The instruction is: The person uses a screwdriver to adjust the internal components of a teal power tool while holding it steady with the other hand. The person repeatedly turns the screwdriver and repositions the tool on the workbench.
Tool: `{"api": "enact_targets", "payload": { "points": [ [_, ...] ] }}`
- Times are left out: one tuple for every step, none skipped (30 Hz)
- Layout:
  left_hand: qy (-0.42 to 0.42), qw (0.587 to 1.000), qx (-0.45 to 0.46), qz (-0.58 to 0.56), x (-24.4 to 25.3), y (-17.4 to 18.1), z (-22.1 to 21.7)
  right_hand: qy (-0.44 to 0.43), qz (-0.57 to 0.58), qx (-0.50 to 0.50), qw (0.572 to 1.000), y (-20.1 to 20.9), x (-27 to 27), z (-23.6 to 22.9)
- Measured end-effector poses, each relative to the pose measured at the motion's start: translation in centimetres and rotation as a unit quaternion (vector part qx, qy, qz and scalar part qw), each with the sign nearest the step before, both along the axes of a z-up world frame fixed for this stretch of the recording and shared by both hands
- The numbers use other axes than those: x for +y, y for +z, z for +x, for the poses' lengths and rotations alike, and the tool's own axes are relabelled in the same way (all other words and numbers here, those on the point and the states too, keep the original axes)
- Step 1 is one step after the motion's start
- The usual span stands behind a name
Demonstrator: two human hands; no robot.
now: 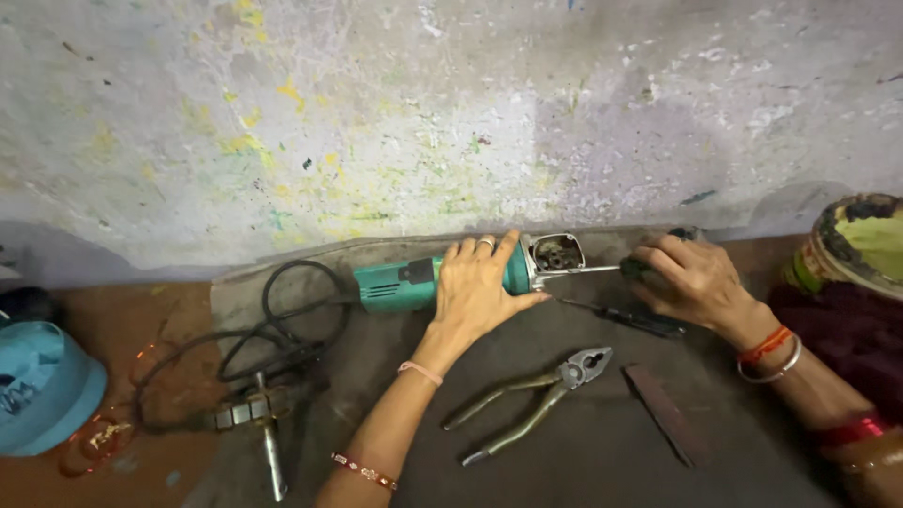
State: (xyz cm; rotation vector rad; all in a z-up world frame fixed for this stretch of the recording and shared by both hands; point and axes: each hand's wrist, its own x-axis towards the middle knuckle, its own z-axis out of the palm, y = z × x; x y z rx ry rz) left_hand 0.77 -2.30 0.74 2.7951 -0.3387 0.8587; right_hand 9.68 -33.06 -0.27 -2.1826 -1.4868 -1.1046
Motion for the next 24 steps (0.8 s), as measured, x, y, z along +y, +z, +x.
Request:
{"api": "enact_targets", "payload": {
  "points": [
    [0.001, 1.000, 0.001, 0.002, -0.1, 0.0, 0.0, -0.007, -0.008, 0.005, 1.000, -0.1, -0.3, -0.1],
    [0.004, 1.000, -0.001, 0.004, 0.0, 0.0, 0.0, -0.012, -0.015, 0.007, 1.000, -0.1, -0.3, 0.1],
    [0.007, 1.000, -0.003, 0.006, -0.1, 0.0, 0.1, -0.018, -0.023, 0.010, 1.000, -0.1, -0.3, 0.2],
    [0.010, 1.000, 0.001, 0.010, 0.1, 0.1, 0.1, -0.017, -0.024, 0.011, 1.000, -0.1, 0.0, 0.4],
    [0.013, 1.000, 0.006, 0.014, 0.3, 0.3, 0.1, -0.017, -0.025, 0.013, 0.999, -0.1, 0.2, 0.5],
    [0.014, 1.000, 0.015, 0.015, 0.0, 0.1, 0.0, -0.020, -0.029, 0.018, 0.999, -0.2, -0.2, 0.3],
    [0.012, 1.000, 0.007, 0.013, -0.1, 0.1, -0.1, -0.014, -0.024, 0.015, 0.999, -0.4, -0.3, 0.3],
    [0.009, 1.000, -0.002, 0.013, -0.1, 0.2, -0.1, -0.010, -0.018, 0.012, 1.000, -0.4, -0.3, 0.3],
    [0.006, 1.000, -0.010, 0.012, -0.2, 0.3, 0.0, -0.005, -0.013, 0.008, 1.000, -0.4, -0.3, 0.2],
    [0.008, 1.000, -0.014, 0.019, -0.1, 0.4, 0.0, -0.010, -0.013, -0.004, 1.000, -0.3, -0.2, 0.2],
    [0.011, 0.999, -0.019, 0.025, -0.1, 0.5, 0.0, -0.015, -0.012, -0.016, 1.000, -0.1, -0.1, 0.1],
    [0.013, 0.999, -0.022, 0.032, -0.1, 0.5, 0.0, -0.020, -0.011, -0.026, 0.999, -0.1, 0.0, 0.0],
    [0.015, 1.000, -0.008, 0.026, -0.1, 0.5, -0.1, -0.021, -0.006, -0.028, 0.999, 0.0, 0.2, -0.2],
    [0.017, 1.000, 0.004, 0.021, -0.1, 0.5, -0.1, -0.023, -0.001, -0.032, 0.999, 0.1, 0.3, -0.4],
    [0.018, 1.000, 0.016, 0.015, -0.1, 0.6, 0.1, -0.025, 0.004, -0.035, 0.999, 0.2, 0.4, -0.5],
    [0.017, 1.000, 0.010, 0.011, -0.3, 0.5, 0.2, -0.029, 0.003, -0.048, 0.998, 0.4, 0.4, -0.6],
    [0.016, 1.000, 0.003, 0.008, -0.4, 0.4, 0.3, -0.033, 0.001, -0.060, 0.998, 0.6, 0.4, -0.7],
    [0.018, 1.000, -0.001, 0.004, -0.2, 0.4, 0.2, -0.035, 0.001, -0.071, 0.997, 0.8, 0.6, -0.9],
    [0.018, 1.000, 0.001, 0.005, -0.4, 0.3, 0.2, -0.050, 0.010, -0.083, 0.995, 1.0, 0.7, -1.1],
    [0.020, 1.000, 0.003, 0.007, -0.4, 0.4, 0.2, -0.065, 0.021, -0.096, 0.993, 1.3, 0.8, -1.3],
    [0.021, 1.000, 0.004, 0.010, -0.2, 0.5, 0.3, -0.079, 0.032, -0.109, 0.990, 1.4, 1.1, -1.2],
    [0.021, 1.000, 0.005, 0.011, -0.2, 0.5, 0.3, -0.084, 0.032, -0.108, 0.990, 1.5, 1.3, -1.2],
    [0.020, 1.000, 0.005, 0.011, -0.1, 0.5, 0.4, -0.090, 0.032, -0.107, 0.990, 1.5, 1.4, -1.1],
    [0.017, 1.000, 0.007, 0.011, -0.2, 0.4, 0.3, -0.097, 0.030, -0.104, 0.989, 1.3, 1.4, -1.1]
  ]
}}
